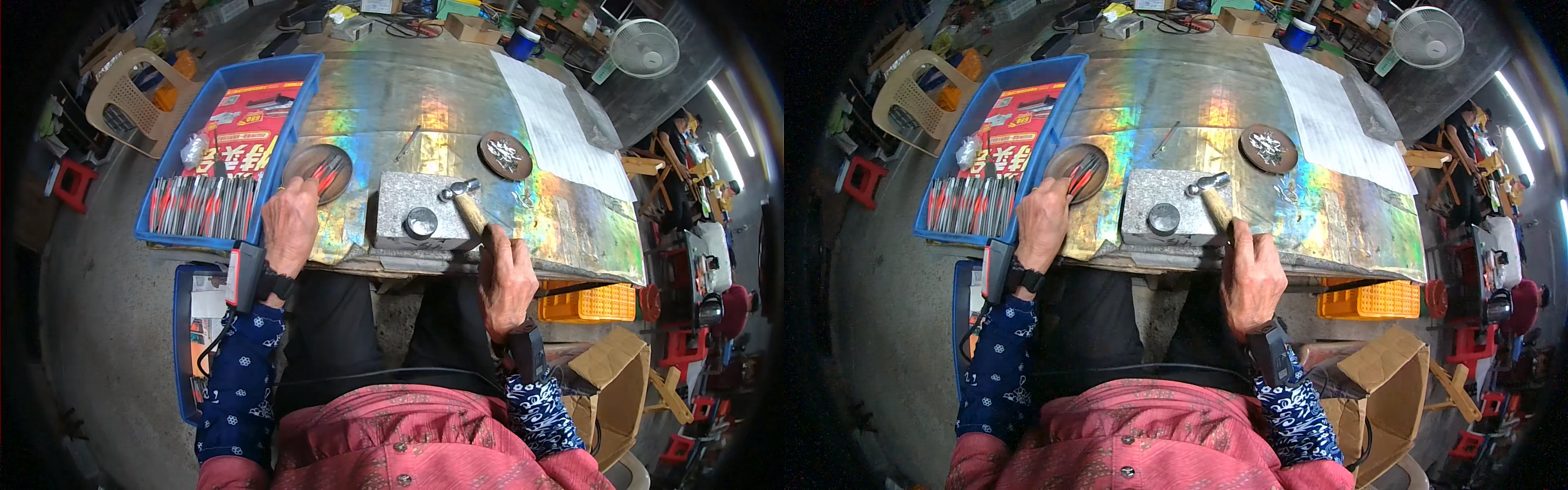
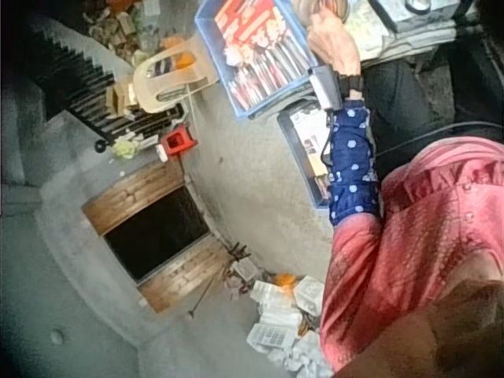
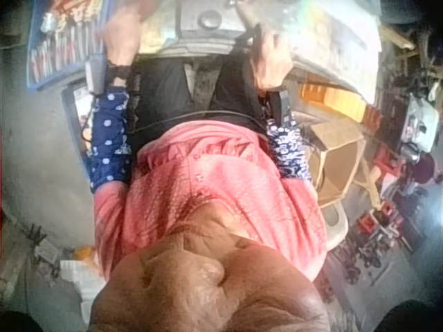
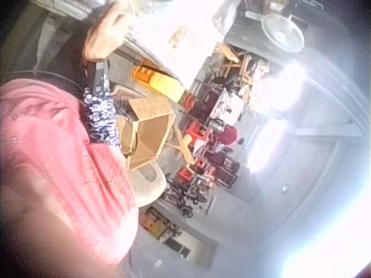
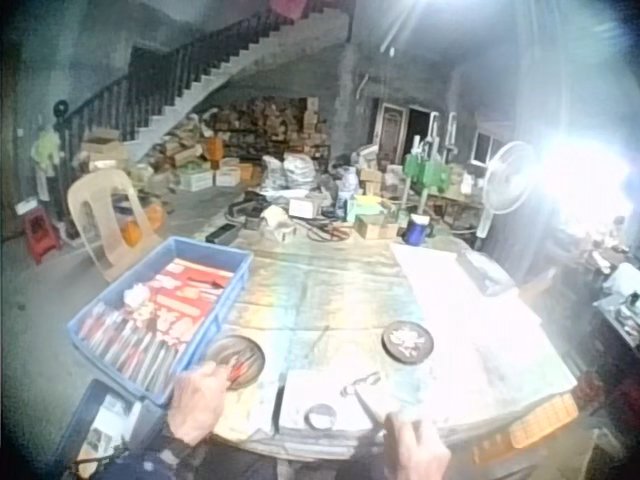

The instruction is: The person repeatedly picks small metal pins from a tray, places each on a metal anvil, and strikes it with a hammer to shape it. After each strike, the pin is placed into a small dish on the table. The cycle continues with multiple pins throughout the clip.

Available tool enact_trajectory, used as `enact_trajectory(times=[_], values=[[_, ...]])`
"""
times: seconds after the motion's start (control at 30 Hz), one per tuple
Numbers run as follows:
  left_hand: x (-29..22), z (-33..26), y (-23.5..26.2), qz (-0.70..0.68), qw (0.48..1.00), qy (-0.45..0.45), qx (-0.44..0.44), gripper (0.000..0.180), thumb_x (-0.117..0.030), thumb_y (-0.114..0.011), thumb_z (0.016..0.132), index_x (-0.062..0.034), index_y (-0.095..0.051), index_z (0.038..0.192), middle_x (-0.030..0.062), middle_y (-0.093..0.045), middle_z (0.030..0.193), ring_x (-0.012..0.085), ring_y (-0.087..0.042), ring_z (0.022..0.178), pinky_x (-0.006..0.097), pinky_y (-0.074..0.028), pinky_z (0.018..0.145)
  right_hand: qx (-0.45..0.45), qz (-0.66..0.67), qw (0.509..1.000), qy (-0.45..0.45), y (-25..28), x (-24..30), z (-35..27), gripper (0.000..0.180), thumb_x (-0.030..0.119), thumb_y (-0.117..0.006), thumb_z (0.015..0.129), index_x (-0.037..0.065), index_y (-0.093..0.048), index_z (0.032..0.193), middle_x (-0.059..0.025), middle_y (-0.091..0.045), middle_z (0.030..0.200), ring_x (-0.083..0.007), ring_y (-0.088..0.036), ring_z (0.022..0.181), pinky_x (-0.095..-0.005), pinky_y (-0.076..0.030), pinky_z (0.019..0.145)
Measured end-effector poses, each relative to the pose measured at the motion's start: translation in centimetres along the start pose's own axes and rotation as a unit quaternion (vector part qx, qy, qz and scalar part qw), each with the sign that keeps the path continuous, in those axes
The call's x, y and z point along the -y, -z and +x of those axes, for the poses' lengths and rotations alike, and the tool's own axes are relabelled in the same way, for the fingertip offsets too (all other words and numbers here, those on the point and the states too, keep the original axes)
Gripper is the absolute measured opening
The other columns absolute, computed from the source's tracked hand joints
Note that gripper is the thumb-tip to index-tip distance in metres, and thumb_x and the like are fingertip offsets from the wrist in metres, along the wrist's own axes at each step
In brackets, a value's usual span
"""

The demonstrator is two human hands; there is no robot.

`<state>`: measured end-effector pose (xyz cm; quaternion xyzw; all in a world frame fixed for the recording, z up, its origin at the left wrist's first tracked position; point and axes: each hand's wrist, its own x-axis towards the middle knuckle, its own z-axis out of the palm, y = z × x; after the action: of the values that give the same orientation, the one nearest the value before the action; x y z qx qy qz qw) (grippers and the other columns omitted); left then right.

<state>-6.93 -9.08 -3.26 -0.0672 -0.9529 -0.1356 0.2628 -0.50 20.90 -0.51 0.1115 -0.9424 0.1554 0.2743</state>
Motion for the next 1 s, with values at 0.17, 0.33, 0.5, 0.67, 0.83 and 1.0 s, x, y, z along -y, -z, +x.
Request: enact_trajectory(times=[0.17, 0.33, 0.5, 0.67, 0.83, 1.0], values=[[-0.2, 0.5, -1.0, 0.046, 0.998, -0.023, 0.026, 0.003, 0.000, -0.057, 0.080, -0.0020, -0.059, 0.082, 0.0154, -0.059, 0.079, 0.0365, -0.064, 0.075, 0.046, -0.049, 0.060, 0.065, 0.038, 0.996, -0.037, -0.5, 0.1, -0.3, 0.048, 0.006, -0.063, 0.083, 0.009, -0.050, 0.129, -0.0171, -0.053, 0.098, -0.0381, -0.060, 0.080, -0.0460, -0.049, 0.065], [-0.1, 0.6, -2.3, 0.077, 0.996, -0.027, 0.036, 0.003, -0.001, -0.056, 0.080, -0.0025, -0.057, 0.080, 0.0154, -0.060, 0.084, 0.0360, -0.065, 0.076, 0.046, -0.051, 0.060, 0.081, 0.051, 0.994, -0.051, -0.6, 0.1, -0.2, 0.045, 0.012, -0.064, 0.087, 0.008, -0.050, 0.129, -0.0172, -0.054, 0.099, -0.0382, -0.061, 0.080, -0.0457, -0.050, 0.065], [-0.1, 0.9, -2.3, 0.076, 0.997, -0.010, 0.031, 0.001, -0.004, -0.058, 0.082, -0.0048, -0.058, 0.082, 0.0148, -0.058, 0.084, 0.0359, -0.064, 0.074, 0.045, -0.050, 0.059, 0.078, 0.051, 0.995, -0.035, -0.4, 0.2, 0.1, 0.045, 0.011, -0.064, 0.087, 0.008, -0.049, 0.129, -0.0184, -0.055, 0.098, -0.0396, -0.060, 0.080, -0.0460, -0.050, 0.066], [0.2, 0.0, 0.8, 0.017, 0.998, 0.007, -0.059, 0.011, -0.008, -0.069, 0.082, -0.0064, -0.067, 0.093, 0.0131, -0.061, 0.081, 0.0335, -0.064, 0.070, 0.041, -0.051, 0.059, 0.093, 0.074, 0.992, -0.039, -0.2, 0.2, 0.1, 0.049, 0.011, -0.064, 0.087, 0.009, -0.047, 0.133, -0.0211, -0.055, 0.100, -0.0421, -0.060, 0.084, -0.0475, -0.049, 0.068], [4.8, 0.3, 4.5, 0.050, 0.994, 0.084, -0.051, 0.021, -0.011, -0.067, 0.082, -0.0099, -0.070, 0.103, 0.0149, -0.065, 0.089, 0.0366, -0.065, 0.075, 0.045, -0.051, 0.065, 0.108, 0.064, 0.991, -0.044, -0.2, 0.0, 0.1, 0.048, 0.010, -0.064, 0.087, 0.008, -0.047, 0.132, -0.0210, -0.055, 0.098, -0.0422, -0.060, 0.082, -0.0475, -0.049, 0.066], [7.9, 0.3, 5.2, 0.072, 0.990, 0.114, 0.051, 0.035, -0.009, -0.072, 0.079, -0.0084, -0.066, 0.114, 0.0183, -0.064, 0.093, 0.0372, -0.063, 0.086, 0.044, -0.050, 0.072, 0.107, 0.061, 0.991, -0.042, -0.2, 0.1, 0.2, 0.047, 0.011, -0.063, 0.088, 0.008, -0.047, 0.132, -0.0214, -0.055, 0.098, -0.0425, -0.060, 0.081, -0.0477, -0.049, 0.066]])
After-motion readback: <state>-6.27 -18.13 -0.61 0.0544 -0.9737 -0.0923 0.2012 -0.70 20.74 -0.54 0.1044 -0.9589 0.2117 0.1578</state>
